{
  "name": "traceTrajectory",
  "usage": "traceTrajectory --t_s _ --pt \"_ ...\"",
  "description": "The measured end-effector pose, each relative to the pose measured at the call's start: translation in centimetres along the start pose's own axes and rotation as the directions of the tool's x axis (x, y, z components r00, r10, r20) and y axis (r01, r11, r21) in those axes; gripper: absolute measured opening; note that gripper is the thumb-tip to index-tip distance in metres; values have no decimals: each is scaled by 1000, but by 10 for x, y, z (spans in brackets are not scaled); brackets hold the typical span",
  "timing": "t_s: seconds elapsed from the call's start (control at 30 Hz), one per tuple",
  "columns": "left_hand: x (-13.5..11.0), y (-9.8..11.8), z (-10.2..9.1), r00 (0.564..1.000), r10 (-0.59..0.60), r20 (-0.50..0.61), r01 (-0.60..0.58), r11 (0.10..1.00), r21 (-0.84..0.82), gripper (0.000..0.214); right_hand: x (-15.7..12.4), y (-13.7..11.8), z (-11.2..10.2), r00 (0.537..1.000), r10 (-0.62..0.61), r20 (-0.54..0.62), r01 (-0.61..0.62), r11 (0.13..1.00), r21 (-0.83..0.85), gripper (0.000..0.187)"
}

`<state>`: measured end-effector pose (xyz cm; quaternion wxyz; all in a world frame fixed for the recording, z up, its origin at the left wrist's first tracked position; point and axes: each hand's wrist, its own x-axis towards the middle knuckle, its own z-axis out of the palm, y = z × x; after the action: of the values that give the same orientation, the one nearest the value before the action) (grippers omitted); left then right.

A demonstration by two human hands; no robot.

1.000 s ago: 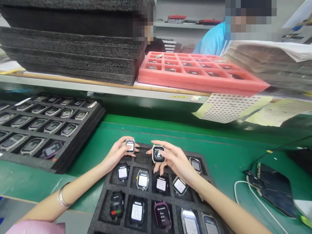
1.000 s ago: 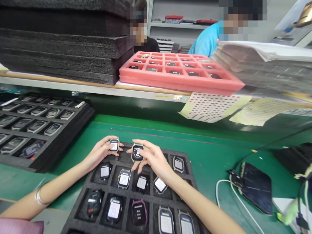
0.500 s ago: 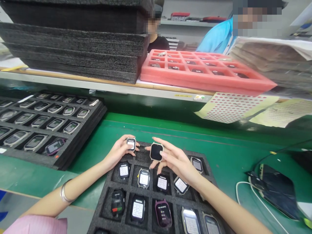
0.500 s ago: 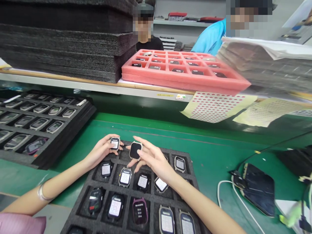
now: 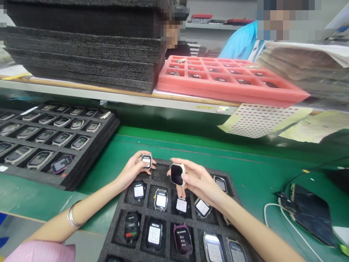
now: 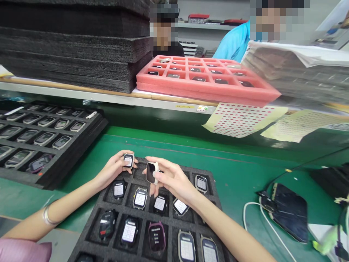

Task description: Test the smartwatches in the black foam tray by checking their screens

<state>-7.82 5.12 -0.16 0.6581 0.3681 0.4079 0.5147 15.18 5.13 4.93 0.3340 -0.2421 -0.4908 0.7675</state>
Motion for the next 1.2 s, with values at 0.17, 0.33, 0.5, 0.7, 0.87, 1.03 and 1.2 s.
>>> traceTrajectory --t_s 0.17,0.33,0.5,0.7,0.87,1.03,1.2 --pt "0 0 0 1000 5 13 -5 1000 6 31 2 0 -4 999 -8 36 5 997 74 39" --pt "0 0 0 1000 10 25 -11 1000 25 30 -1 0 -6 999 14 37 -17 997 76 35" --pt "0 -1 0 999 11 35 -13 999 34 30 -2 0 -6 998 -6 62 1 997 78 34" --pt "2 -3 -2 999 8 43 -9 1000 30 29 -1 2 -7 997 -8 79 3 998 62 34" --pt "2 -3 -3 999 2 46 -4 999 47 28 -2 2 -7 998 -11 64 6 998 69 35" --pt "2 -5 -3 999 -8 41 6 999 54 30 -2 1 -7 998 -5 66 0 996 84 34" --pt "2 -10 -4 999 -18 39 16 998 63 33 -3 0 -8 998 -18 58 13 996 93 35"
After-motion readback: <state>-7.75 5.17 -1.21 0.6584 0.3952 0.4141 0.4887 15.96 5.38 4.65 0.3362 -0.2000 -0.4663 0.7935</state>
